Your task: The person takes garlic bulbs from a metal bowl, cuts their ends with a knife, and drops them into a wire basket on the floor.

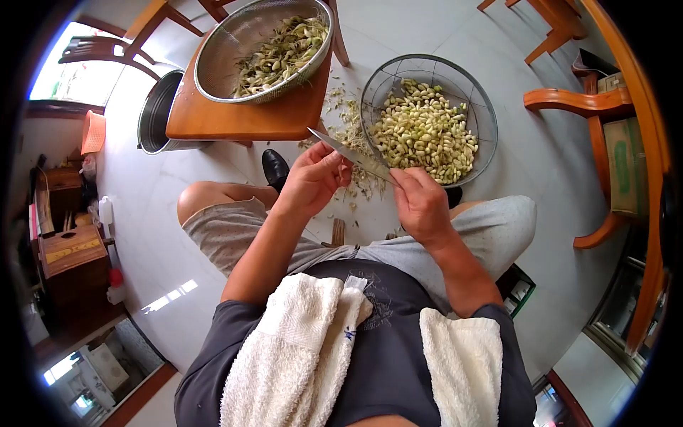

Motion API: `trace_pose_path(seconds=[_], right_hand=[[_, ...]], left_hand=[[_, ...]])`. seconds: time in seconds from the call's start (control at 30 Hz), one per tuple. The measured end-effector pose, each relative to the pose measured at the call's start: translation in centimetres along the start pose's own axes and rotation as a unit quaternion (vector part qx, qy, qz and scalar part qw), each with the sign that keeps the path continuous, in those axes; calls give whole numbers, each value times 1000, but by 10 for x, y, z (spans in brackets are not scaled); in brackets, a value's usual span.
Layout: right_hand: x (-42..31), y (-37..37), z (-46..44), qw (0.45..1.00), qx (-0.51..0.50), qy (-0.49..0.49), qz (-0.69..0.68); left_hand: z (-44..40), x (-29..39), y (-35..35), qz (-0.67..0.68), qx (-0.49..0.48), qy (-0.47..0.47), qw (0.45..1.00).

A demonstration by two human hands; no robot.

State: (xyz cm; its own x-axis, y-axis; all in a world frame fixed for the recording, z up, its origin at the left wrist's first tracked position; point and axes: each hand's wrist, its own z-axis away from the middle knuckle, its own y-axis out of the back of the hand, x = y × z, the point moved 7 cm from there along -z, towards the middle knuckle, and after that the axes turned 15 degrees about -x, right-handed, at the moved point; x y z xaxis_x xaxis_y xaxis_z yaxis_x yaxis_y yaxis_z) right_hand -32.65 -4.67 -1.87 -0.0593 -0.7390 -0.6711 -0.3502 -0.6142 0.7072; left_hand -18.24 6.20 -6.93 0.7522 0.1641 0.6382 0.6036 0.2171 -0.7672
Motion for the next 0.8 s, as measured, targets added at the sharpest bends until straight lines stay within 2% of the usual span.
trace_pose_path(seconds=[0.2, 0.3, 0.5, 0.6, 0.8], right_hand=[[-10, -2, -1, 999, -17, -10, 50], [-11, -3, -1, 998, -20, -10, 59], [-12, -4, -2, 998, -22, -9, 65], [-12, -5, -2, 998, -24, -11, 64], [-7, -11, 0, 998, -27, -25, 49]], left_hand=[[6, -6, 8, -14, 80, 3, 997], [7, -6, 13, -32, 69, -8, 997], [10, -5, 14, -77, 110, -16, 991], [12, -1, 17, -142, 122, -27, 982], [14, 2, 17, -178, 98, -37, 979]])
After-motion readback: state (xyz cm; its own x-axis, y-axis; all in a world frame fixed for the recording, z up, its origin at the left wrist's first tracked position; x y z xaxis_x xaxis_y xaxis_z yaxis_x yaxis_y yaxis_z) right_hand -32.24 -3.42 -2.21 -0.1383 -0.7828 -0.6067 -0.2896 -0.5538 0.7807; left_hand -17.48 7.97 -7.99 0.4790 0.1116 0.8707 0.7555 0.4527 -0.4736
